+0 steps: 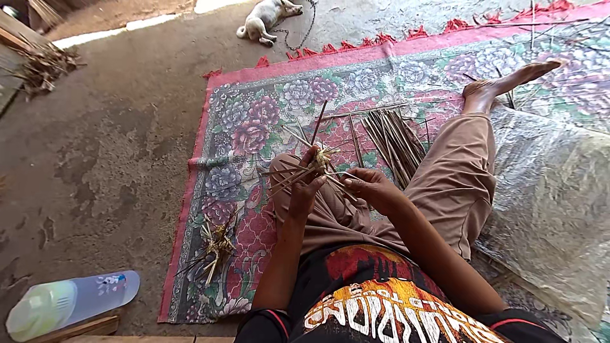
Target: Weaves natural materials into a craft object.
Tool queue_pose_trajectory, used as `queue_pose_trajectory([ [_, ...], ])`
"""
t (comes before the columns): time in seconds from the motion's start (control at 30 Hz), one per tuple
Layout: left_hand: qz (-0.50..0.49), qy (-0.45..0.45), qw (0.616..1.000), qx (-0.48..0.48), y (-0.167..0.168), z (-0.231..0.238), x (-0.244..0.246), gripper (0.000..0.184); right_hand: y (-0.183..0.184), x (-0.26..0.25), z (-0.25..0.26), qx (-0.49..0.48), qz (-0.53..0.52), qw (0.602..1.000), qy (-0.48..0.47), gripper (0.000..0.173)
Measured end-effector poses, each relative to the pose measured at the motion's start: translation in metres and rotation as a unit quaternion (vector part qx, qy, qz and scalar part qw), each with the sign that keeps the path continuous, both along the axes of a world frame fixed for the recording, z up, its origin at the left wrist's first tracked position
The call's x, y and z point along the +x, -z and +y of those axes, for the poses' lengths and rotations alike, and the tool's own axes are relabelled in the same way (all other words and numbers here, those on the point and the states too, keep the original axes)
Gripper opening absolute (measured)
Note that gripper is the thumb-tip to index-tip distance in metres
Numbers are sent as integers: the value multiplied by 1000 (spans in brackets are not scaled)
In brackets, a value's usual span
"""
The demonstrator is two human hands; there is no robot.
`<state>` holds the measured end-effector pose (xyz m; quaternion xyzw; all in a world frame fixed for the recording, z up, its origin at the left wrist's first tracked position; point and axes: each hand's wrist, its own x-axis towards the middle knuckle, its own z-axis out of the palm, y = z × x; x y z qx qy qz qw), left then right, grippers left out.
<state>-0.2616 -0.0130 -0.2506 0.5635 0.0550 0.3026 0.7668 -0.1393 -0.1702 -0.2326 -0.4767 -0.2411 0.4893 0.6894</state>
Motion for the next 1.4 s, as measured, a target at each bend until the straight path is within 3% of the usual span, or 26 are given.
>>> queue_pose_trajectory([
  [0.13, 3, -3, 1000, 6, 2, 2, -1, 70, -1, 0, 0, -2, -36, 999, 4, 10],
  [0.3, 39, -17, 999, 31, 1, 1, -2, 69, 3, 1, 2, -6, -165, 985, 49, 14],
  [0.4, 17, -44, 999, 26, 4, -1, 2, 58, 0, 1, 0, -28, -160, 986, 19, 8],
  [0.57, -70, -129, 986, -75, 10, -15, 15, 24, 9, -7, 2, -37, -128, 988, -75, 3],
  [0.8, -120, -85, 958, -245, 10, -13, 14, 15, 17, 1, -3, 1, -142, 975, -170, 3],
  [1.0, -134, -52, 953, -267, 9, -8, 12, 16, 22, 22, -12, 6, -163, 970, -182, 4],
  [1.07, -96, -36, 978, -183, 9, 4, 5, 28, 25, 35, -19, -33, -186, 979, -81, 12],
  [1.13, -10, -25, 999, -31, 5, 13, -4, 46, 21, 47, -23, -75, -201, 974, 70, 20],
  [1.2, 74, -40, 992, 99, -4, 10, -10, 56, 3, 47, -22, -87, -226, 959, 151, 20],
  [1.3, 104, -72, 959, 254, -15, -3, -9, 60, -21, 23, -14, -73, -264, 952, 134, 17],
  [1.4, 98, -78, 919, 373, -25, -10, -9, 55, -19, -3, 0, -56, -242, 963, 102, 18],
])
